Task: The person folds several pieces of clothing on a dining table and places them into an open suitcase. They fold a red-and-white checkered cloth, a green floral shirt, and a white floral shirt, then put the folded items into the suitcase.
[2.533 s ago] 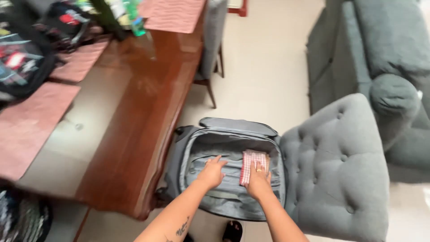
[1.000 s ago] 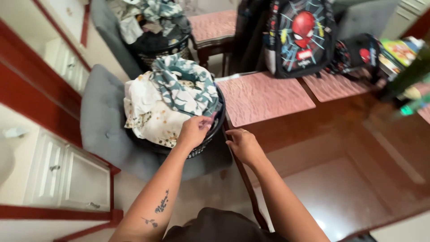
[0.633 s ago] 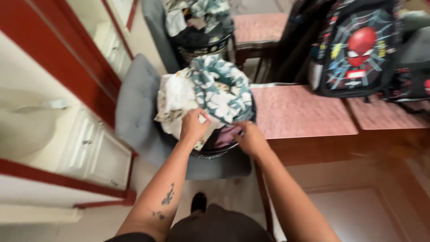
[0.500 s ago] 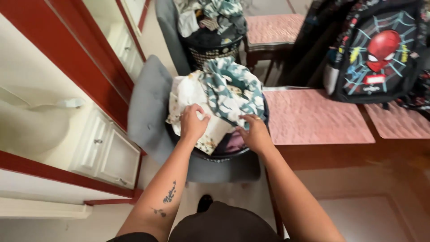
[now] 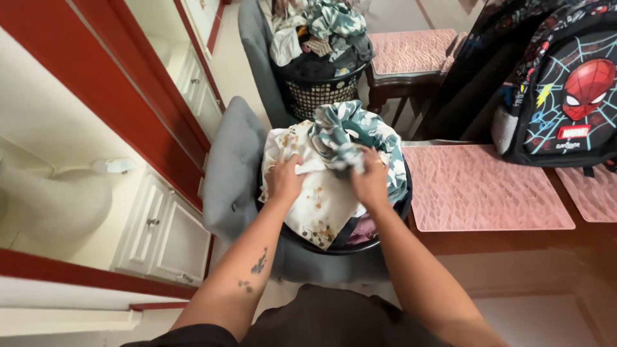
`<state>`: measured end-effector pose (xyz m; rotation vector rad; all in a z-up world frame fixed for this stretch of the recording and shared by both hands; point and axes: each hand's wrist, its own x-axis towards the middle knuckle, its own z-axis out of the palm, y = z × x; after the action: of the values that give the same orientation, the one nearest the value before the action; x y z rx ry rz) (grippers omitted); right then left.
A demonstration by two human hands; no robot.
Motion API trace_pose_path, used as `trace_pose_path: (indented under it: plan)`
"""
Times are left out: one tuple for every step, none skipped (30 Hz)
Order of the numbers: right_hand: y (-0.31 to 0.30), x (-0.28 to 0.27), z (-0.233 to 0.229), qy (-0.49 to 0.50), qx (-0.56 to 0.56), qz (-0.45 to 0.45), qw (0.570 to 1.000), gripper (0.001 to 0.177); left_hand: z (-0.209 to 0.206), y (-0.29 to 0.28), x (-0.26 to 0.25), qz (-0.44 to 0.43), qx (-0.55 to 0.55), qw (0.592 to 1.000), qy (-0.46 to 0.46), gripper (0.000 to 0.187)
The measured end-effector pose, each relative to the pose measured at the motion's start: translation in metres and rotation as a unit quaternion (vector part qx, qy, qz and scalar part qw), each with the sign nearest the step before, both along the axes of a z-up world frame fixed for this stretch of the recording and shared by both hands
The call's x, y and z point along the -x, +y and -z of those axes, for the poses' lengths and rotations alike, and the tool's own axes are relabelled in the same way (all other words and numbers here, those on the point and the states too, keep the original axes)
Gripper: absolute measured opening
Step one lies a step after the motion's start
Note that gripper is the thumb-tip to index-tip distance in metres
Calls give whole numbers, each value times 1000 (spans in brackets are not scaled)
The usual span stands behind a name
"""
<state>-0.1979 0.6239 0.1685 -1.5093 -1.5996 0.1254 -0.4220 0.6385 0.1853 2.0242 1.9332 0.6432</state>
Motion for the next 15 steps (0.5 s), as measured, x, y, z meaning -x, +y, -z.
trace_pose_path:
  plan:
    - [10,-13,2,0,1,4,1000,41,20,16,6,4,1,1000,0,58]
    - [21,-28,4,281,-12,-20,959,38,39,32,10,5,-73,996,-51,46]
    - [31,-42,6,540,-27,-43,840,36,57,49,14,6,-147,984,-102,34]
    - [27,-53,-7,541,-27,-37,840,36,58,52,15,11,-143,984,-102,34]
    - [22,-64,-20,676,-55,-78,731,39,58,55,16,-1,-170,964,-203,34]
    - [19,-75,-35,788,-86,-119,598,44,56,60,17,-13,-197,933,-303,35]
    - [6,-74,-57,788,-90,-115,598,44,46,63,15,-7,-195,933,-304,35]
    - [-9,-75,-78,769,-14,-110,630,48,38,64,11,-15,-143,923,-356,41]
    - [-25,-75,-99,744,64,-105,657,52,30,64,7,-22,-90,909,-405,47]
    - [-14,-86,-66,744,59,-100,658,52,10,53,1,-16,-87,909,-407,47]
    - [-5,-98,-33,600,126,1,790,54,-11,42,-4,12,-30,937,-349,63]
    - [5,-110,-1,424,189,102,880,63,-31,31,-8,39,25,957,-288,81]
    - [-4,-94,-6,424,186,107,880,63,-43,21,-15,44,26,956,-289,81]
    - [-13,-77,-11,328,260,97,903,81,-56,12,-22,60,72,978,-188,99]
    - [-21,-61,-16,227,331,85,912,101,-68,3,-28,75,115,987,-84,118]
